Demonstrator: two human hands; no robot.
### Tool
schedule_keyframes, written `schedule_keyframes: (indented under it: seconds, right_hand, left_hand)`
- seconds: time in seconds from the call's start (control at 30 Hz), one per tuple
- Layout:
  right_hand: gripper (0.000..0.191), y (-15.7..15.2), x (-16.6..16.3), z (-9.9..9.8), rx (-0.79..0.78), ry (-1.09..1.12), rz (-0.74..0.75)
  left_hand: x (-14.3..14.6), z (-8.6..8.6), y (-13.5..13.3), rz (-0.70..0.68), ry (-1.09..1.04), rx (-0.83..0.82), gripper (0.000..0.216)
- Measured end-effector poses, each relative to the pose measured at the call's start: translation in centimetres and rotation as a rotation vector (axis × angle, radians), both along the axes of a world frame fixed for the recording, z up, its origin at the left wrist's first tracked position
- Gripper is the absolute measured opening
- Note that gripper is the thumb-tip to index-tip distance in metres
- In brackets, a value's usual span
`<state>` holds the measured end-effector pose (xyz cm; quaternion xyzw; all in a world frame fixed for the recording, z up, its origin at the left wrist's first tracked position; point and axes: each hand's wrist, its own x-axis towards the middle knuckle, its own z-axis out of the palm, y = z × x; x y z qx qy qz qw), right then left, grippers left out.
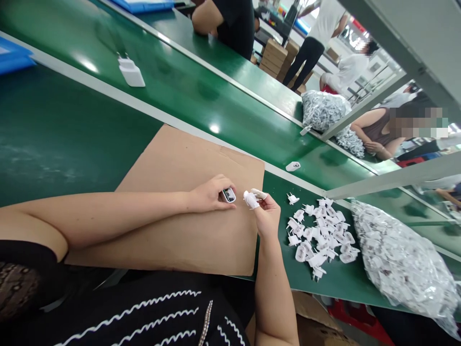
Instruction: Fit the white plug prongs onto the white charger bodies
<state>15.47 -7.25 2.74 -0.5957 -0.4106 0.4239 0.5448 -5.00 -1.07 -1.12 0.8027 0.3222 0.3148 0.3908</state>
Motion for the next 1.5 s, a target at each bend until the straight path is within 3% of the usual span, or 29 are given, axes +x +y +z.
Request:
schedule_keyframes:
  seconds: [0.13, 0.23, 0.37, 0.43, 0.57, 0.67, 0.83, 1.07, 1.5]
  right_hand:
    - [0.033, -0.2, 0.1, -0.4, 0.03, -0.019, 0.019]
    - [0.027, -0.3, 0.1, -0.5, 0.058, -0.05, 0.053]
    - [0.032, -0.8, -0.1, -0.1, 0.099, -0.103, 0.175]
    - [0.027, -1.1, -0.3, 0.1, 0.176, -0.281, 0.18]
    - [0.011, -1.3, -0.6, 0.2, 0.446, -0.856, 0.135]
    - [0.015, -0.7, -0.7, -0.1, 0.53, -1.012, 0.213]
    - [0.018, 0.2, -0.8, -0.2, 0.569, -1.04, 0.281]
    - [0.017, -0.1, -1.2, -0.1, 0.557, -1.037, 0.196]
    - [0.015, 0.2, -1.2, 0.2, 0.539, -1.133, 0.261]
  left_hand:
    - [0.1, 0.6, -0.1, 0.058, 0.051, -0.022, 0.051]
    - [-0.2, 0.8, -0.4, 0.081, 0.001, -0.152, 0.062]
    - [-0.4, 0.4, -0.6, -0.006, -0.132, -0.313, 0.036]
    - [-0.3, 0.2, -0.4, -0.022, -0.156, -0.289, 0.027]
    - [0.1, 0.2, -0.1, -0.042, -0.174, -0.243, 0.023]
    - [0.1, 0.3, 0.0, -0.039, -0.172, -0.228, 0.021]
    - [0.1, 0.2, 0.1, -0.041, -0.15, -0.223, 0.02]
    - [0.1, 0.3, 0.4, -0.039, -0.112, -0.235, 0.021]
    - [0.1, 0.0, 0.5, -0.057, -0.164, -0.197, 0.018]
